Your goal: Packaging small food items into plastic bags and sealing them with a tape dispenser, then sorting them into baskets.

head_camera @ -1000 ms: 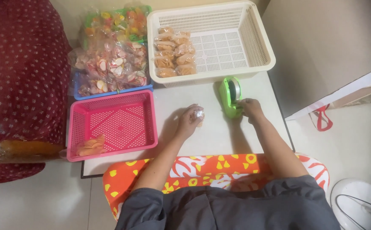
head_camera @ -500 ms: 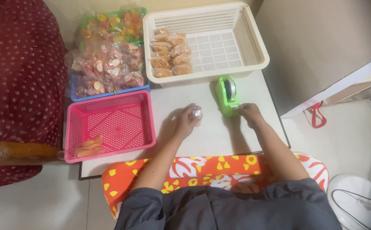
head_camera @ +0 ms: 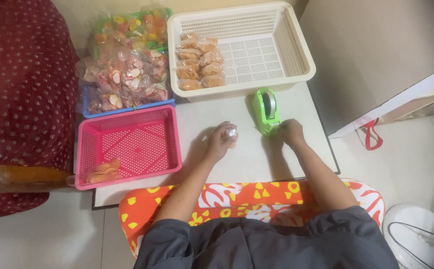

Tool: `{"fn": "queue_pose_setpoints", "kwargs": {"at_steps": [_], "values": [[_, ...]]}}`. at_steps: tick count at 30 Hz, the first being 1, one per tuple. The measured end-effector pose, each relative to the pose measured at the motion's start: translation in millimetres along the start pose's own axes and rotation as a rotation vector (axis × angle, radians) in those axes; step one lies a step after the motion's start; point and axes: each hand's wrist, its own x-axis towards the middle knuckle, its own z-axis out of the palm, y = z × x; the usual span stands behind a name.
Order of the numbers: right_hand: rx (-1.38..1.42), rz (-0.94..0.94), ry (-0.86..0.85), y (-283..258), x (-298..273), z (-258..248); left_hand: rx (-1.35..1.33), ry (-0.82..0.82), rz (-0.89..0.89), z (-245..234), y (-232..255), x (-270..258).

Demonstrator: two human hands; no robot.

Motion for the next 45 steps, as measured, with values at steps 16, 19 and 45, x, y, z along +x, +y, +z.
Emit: {"fn": "queue_pose_setpoints", "kwargs": {"at_steps": [16, 19, 45], "values": [[0.142, -0.293, -0.405, -64, -53, -17, -0.021, -0.063, 0.04, 4, 5, 1], [0.19, -0.382, -0.351, -72, -59, -9, -0.012, -0.071, 0.06, 7, 3, -2], [0.065, -0.521, -0.268, -103, -59, 12, 0.21, -0.017, 0.188, 4, 27, -13]]}}
